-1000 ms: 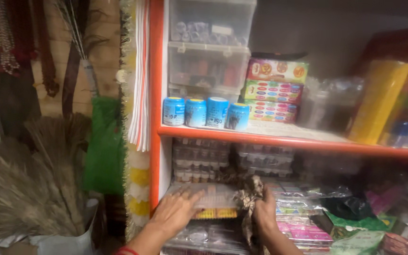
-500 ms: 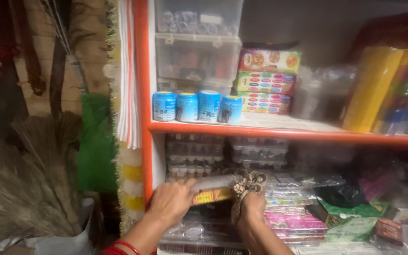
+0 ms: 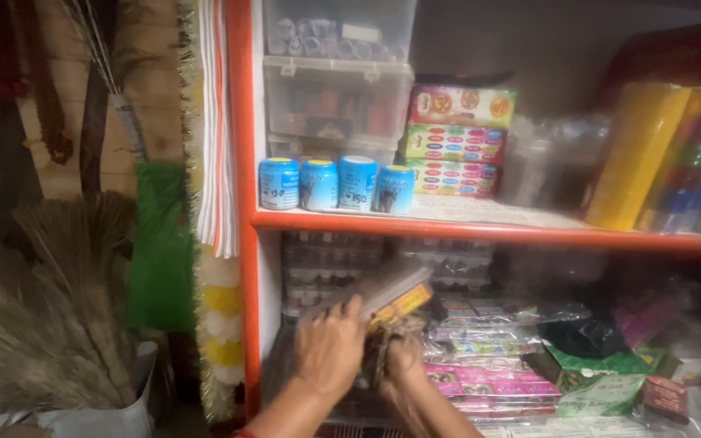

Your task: The person opens a clear plastic container filled with small white round objects, removes some items, and then closes the container. They then place the container back onto a shelf among other items.

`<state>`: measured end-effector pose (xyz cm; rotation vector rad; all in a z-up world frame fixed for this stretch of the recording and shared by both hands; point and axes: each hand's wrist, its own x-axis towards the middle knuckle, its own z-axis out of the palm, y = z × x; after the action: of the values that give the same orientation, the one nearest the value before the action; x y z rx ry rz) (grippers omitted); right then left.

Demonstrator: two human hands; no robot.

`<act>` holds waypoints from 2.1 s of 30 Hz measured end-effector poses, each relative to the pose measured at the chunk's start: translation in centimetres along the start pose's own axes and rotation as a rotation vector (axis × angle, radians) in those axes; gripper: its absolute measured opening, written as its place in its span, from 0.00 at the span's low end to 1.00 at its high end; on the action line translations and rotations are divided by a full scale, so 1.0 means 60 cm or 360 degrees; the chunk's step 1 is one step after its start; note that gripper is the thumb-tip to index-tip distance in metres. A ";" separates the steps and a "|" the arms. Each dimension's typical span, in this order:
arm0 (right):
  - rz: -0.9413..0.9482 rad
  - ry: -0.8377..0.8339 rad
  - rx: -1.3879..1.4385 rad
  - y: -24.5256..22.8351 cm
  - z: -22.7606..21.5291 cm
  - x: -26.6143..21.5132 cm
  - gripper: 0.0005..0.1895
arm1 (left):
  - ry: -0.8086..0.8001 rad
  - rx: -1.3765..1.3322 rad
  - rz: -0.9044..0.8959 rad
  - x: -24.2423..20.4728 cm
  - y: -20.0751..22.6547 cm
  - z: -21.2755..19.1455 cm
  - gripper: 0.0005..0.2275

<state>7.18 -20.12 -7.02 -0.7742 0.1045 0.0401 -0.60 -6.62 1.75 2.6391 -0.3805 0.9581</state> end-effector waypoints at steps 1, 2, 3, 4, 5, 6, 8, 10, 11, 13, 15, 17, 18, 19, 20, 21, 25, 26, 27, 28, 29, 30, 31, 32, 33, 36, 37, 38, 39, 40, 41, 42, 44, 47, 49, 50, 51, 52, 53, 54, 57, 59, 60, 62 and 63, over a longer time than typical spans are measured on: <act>0.0036 -0.0025 -0.0037 0.007 -0.003 0.002 0.09 | 0.0035 -0.0023 -0.0010 -0.001 -0.009 -0.001 0.19; 0.0083 -0.0059 -0.0214 0.012 -0.007 0.005 0.09 | 0.0002 -0.0011 0.0049 0.000 -0.017 -0.004 0.21; 0.0120 -0.0109 -0.0152 0.019 -0.010 0.009 0.09 | -0.0039 0.0002 0.0107 -0.001 -0.026 -0.009 0.23; 0.0157 -0.0159 -0.0089 0.027 -0.012 0.013 0.09 | -0.0081 0.0015 0.0164 0.000 -0.031 -0.015 0.25; 0.0191 -0.0213 -0.0030 0.031 -0.015 0.019 0.09 | -0.0201 0.0005 0.0153 0.003 -0.033 -0.022 0.27; 0.0202 -0.0228 -0.0079 0.034 -0.019 0.024 0.09 | -0.0322 -0.0005 0.0140 0.006 -0.035 -0.030 0.29; 0.0228 -0.0257 -0.0183 0.035 -0.037 0.032 0.08 | -0.0486 -0.0008 0.0177 0.011 -0.038 -0.045 0.33; 0.0252 -0.0299 -0.0288 0.032 -0.053 0.045 0.07 | -0.0563 0.0019 0.0279 0.015 -0.048 -0.063 0.35; 0.0268 -0.0323 -0.0340 0.032 -0.060 0.053 0.07 | -0.0466 0.0083 0.0411 0.017 -0.054 -0.071 0.35; -0.0896 -0.1005 -0.1594 0.024 -0.081 0.074 0.11 | -0.0273 0.0209 0.0678 0.026 -0.062 -0.078 0.35; -0.1459 -0.1241 -0.2323 0.027 -0.096 0.096 0.12 | -0.0299 0.0266 0.0700 0.036 -0.068 -0.077 0.34; -0.1335 -0.1082 -0.2563 0.039 -0.104 0.107 0.10 | -0.0290 0.0318 0.0746 0.040 -0.073 -0.073 0.34; -0.1272 -0.1001 -0.2678 0.043 -0.104 0.107 0.10 | -0.0268 0.0344 0.0780 0.039 -0.075 -0.071 0.34; -0.1199 -0.0951 -0.2759 0.047 -0.102 0.104 0.11 | -0.0244 0.0368 0.0815 0.036 -0.075 -0.069 0.34; -0.1161 -0.0947 -0.2798 0.044 -0.105 0.092 0.11 | -0.0269 0.0350 0.0801 0.028 -0.077 -0.067 0.34; -0.1181 -0.0973 -0.2792 0.039 -0.107 0.077 0.12 | -0.0292 0.0331 0.0790 0.021 -0.079 -0.065 0.33; -0.1048 -0.0649 -0.3000 0.016 -0.058 0.027 0.18 | -0.0302 0.0344 0.0775 0.005 -0.092 -0.065 0.30; -0.0792 -0.0518 -0.3140 0.021 -0.047 0.009 0.17 | -0.0350 0.0324 0.0736 -0.005 -0.097 -0.065 0.30; -0.0934 -0.0782 -0.2978 0.019 -0.033 -0.004 0.18 | -0.0376 0.0303 0.0716 0.000 -0.098 -0.065 0.30; -0.1063 -0.1043 -0.2807 0.030 -0.020 -0.020 0.21 | -0.0402 0.0283 0.0695 0.006 -0.098 -0.064 0.30; -0.1175 -0.1305 -0.2629 0.036 -0.011 -0.035 0.25 | -0.0393 0.0290 0.0700 0.010 -0.098 -0.063 0.30; -0.1243 -0.1348 -0.2617 0.029 -0.006 -0.043 0.25 | -0.0385 0.0298 0.0704 0.014 -0.096 -0.062 0.30; -0.1305 -0.1405 -0.2602 0.026 -0.003 -0.051 0.25 | -0.0379 0.0307 0.0697 0.014 -0.098 -0.060 0.31; -0.1368 -0.1463 -0.2586 0.023 -0.002 -0.056 0.26 | -0.0360 0.0311 0.0713 0.012 -0.099 -0.058 0.30; -0.1296 -0.1236 -0.2593 0.014 -0.004 -0.061 0.24 | -0.0342 0.0315 0.0723 0.008 -0.101 -0.056 0.30; -0.1173 -0.0758 -0.2662 -0.026 -0.026 -0.068 0.19 | -0.0329 0.0299 0.0732 -0.005 -0.110 -0.047 0.30; -0.1207 -0.0714 -0.2738 -0.040 -0.035 -0.068 0.18 | -0.0333 0.0287 0.0739 -0.009 -0.113 -0.042 0.30; -0.1242 -0.0668 -0.2814 -0.052 -0.043 -0.068 0.17 | -0.0304 0.0286 0.0742 -0.015 -0.115 -0.035 0.30; -0.1163 -0.0597 -0.2912 -0.063 -0.051 -0.067 0.16 | -0.0272 0.0287 0.0749 -0.020 -0.117 -0.028 0.29; -0.1083 -0.0523 -0.3007 -0.073 -0.058 -0.066 0.16 | -0.0240 0.0287 0.0756 -0.025 -0.119 -0.020 0.28; -0.1002 -0.0444 -0.3097 -0.084 -0.066 -0.064 0.17 | -0.0295 0.0252 0.0713 -0.030 -0.121 -0.011 0.29; -0.0998 -0.0346 -0.3018 -0.096 -0.072 -0.061 0.18 | -0.0350 0.0217 0.0671 -0.034 -0.122 -0.001 0.29; -0.0983 -0.0157 -0.2851 -0.119 -0.082 -0.052 0.21 | -0.0404 0.0184 0.0621 -0.042 -0.131 0.019 0.31; -0.1066 0.0344 -0.2601 -0.161 -0.094 -0.036 0.23 | -0.0382 0.0185 0.0624 -0.058 -0.145 0.055 0.32; -0.1031 0.0585 -0.2508 -0.187 -0.089 -0.024 0.26 | -0.0335 0.0212 0.0656 -0.073 -0.155 0.073 0.31; -0.1013 0.0700 -0.2458 -0.197 -0.081 -0.018 0.28 | -0.0319 0.0171 0.0678 -0.082 -0.159 0.081 0.32; -0.1185 0.0642 -0.2302 -0.206 -0.069 -0.011 0.26 | -0.0296 0.0136 0.0701 -0.086 -0.162 0.085 0.33; -0.1350 0.0583 -0.2139 -0.212 -0.058 -0.006 0.25 | -0.0274 0.0101 0.0724 -0.085 -0.166 0.087 0.34; -0.1503 0.0528 -0.1975 -0.214 -0.053 -0.006 0.24 | -0.0310 0.0145 0.0725 -0.084 -0.167 0.087 0.33; -0.1538 0.0533 -0.2009 -0.213 -0.045 -0.003 0.24 | -0.0346 0.0189 0.0726 -0.082 -0.168 0.084 0.33; -0.1657 0.0449 -0.2089 -0.196 -0.018 0.008 0.22 | -0.0541 0.0107 0.0667 -0.075 -0.161 0.057 0.32; -0.1758 0.0270 -0.2098 -0.166 0.002 0.014 0.20 | -0.0705 0.0004 0.0560 -0.069 -0.153 0.024 0.31; -0.1764 0.0160 -0.2121 -0.147 0.012 0.017 0.18 | -0.0791 -0.0038 0.0485 -0.070 -0.148 0.006 0.30; -0.1778 -0.0056 -0.2161 -0.109 0.033 0.018 0.15 | -0.0878 -0.0137 0.0259 -0.056 -0.130 -0.021 0.28; -0.1832 -0.0182 -0.2201 -0.094 0.040 0.015 0.14 | -0.0883 -0.0197 0.0113 -0.042 -0.119 -0.030 0.26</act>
<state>8.66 -22.46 -1.50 -2.1014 -0.5547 -1.0353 -1.04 0.93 0.00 2.7504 -0.6359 0.1892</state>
